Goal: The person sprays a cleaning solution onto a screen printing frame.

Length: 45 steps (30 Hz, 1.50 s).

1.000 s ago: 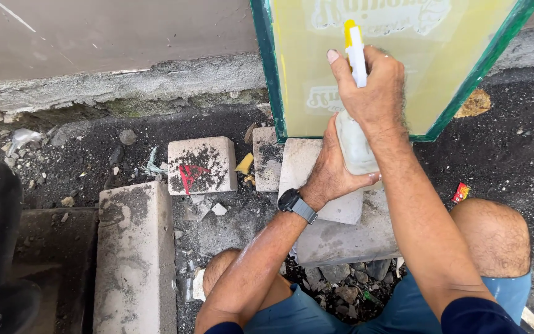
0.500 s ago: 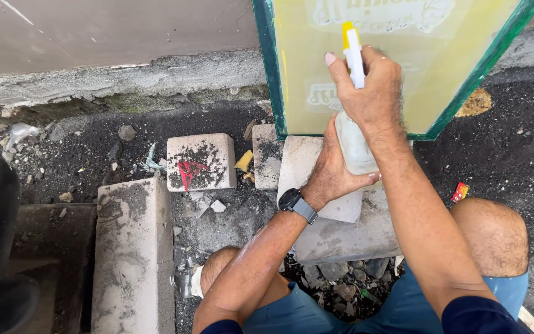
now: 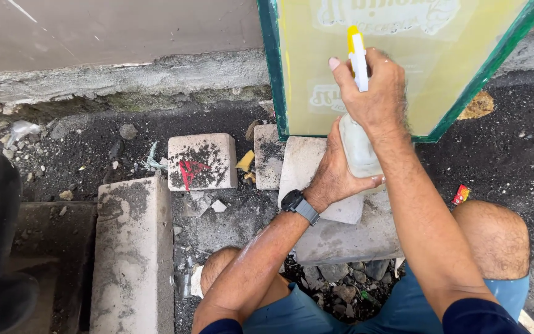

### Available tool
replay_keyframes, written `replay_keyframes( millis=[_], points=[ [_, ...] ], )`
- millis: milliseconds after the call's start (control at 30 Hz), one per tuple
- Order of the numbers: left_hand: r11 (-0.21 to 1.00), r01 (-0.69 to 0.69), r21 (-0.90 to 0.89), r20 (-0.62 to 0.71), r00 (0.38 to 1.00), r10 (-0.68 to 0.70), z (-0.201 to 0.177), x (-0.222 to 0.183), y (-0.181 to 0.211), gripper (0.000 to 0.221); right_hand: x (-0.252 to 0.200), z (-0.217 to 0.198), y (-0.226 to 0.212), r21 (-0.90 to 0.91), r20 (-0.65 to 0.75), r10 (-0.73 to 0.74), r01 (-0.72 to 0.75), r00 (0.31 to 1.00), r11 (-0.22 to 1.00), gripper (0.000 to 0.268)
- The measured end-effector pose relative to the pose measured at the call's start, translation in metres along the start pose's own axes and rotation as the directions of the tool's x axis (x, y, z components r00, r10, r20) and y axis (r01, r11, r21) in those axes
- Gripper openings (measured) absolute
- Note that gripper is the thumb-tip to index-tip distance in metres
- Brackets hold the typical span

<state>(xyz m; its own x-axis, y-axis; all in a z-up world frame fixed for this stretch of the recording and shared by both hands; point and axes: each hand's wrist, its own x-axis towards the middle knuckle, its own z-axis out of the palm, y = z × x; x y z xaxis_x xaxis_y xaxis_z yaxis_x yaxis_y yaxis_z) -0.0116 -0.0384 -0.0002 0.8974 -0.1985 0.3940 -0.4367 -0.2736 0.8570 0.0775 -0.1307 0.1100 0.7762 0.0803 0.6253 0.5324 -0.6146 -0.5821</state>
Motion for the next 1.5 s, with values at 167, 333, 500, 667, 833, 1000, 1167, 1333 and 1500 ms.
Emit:
replay_keyframes(
  millis=[167,333,500,667,833,1000,1167,1333,1500],
  points=[
    [0.999,0.013,0.042,0.001,1.0,-0.013,0.0,0.001,0.001,0.143,-0.001,-0.002,0.005,0.062,0.066,0.194,-0.198,0.979,0.978,0.038],
    [1.0,-0.026,0.007,0.013,1.0,0.025,0.007,-0.004,-0.006,0.143,-0.005,-0.004,0.006,-0.005,0.048,0.169,-0.169,0.985,0.986,0.038],
    [1.0,0.009,0.03,0.027,1.0,-0.01,0.008,-0.005,-0.004,0.145,-0.007,-0.002,0.009,0.1,0.065,0.084,-0.09,0.994,0.991,0.037],
    [0.998,0.049,0.044,0.037,0.998,-0.051,0.009,-0.006,-0.003,0.146,-0.008,-0.008,0.001,0.081,0.065,0.147,-0.152,0.987,0.985,0.037],
    [0.999,0.004,0.04,0.025,1.0,-0.005,0.018,-0.008,-0.012,0.146,-0.01,-0.007,0.007,0.122,0.04,0.022,-0.027,0.999,0.992,0.039],
    [0.993,0.081,0.082,-0.02,0.997,-0.08,0.016,-0.01,-0.007,0.147,-0.008,-0.009,-0.006,0.17,0.065,0.078,-0.088,0.995,0.981,0.036],
    [0.998,0.046,0.052,-0.008,0.999,-0.045,0.009,-0.006,-0.004,0.145,-0.011,-0.002,0.006,0.085,0.055,0.139,-0.143,0.989,0.986,0.037],
    [0.999,0.048,0.024,0.012,0.999,-0.048,0.01,-0.004,-0.011,0.146,-0.007,0.0,0.003,0.123,0.061,0.149,-0.155,0.987,0.98,0.035],
    [0.997,0.034,0.065,-0.012,0.999,-0.034,0.006,-0.003,-0.009,0.147,-0.005,-0.001,0.003,0.124,0.007,0.044,-0.044,0.999,0.991,0.036]
  ],
)
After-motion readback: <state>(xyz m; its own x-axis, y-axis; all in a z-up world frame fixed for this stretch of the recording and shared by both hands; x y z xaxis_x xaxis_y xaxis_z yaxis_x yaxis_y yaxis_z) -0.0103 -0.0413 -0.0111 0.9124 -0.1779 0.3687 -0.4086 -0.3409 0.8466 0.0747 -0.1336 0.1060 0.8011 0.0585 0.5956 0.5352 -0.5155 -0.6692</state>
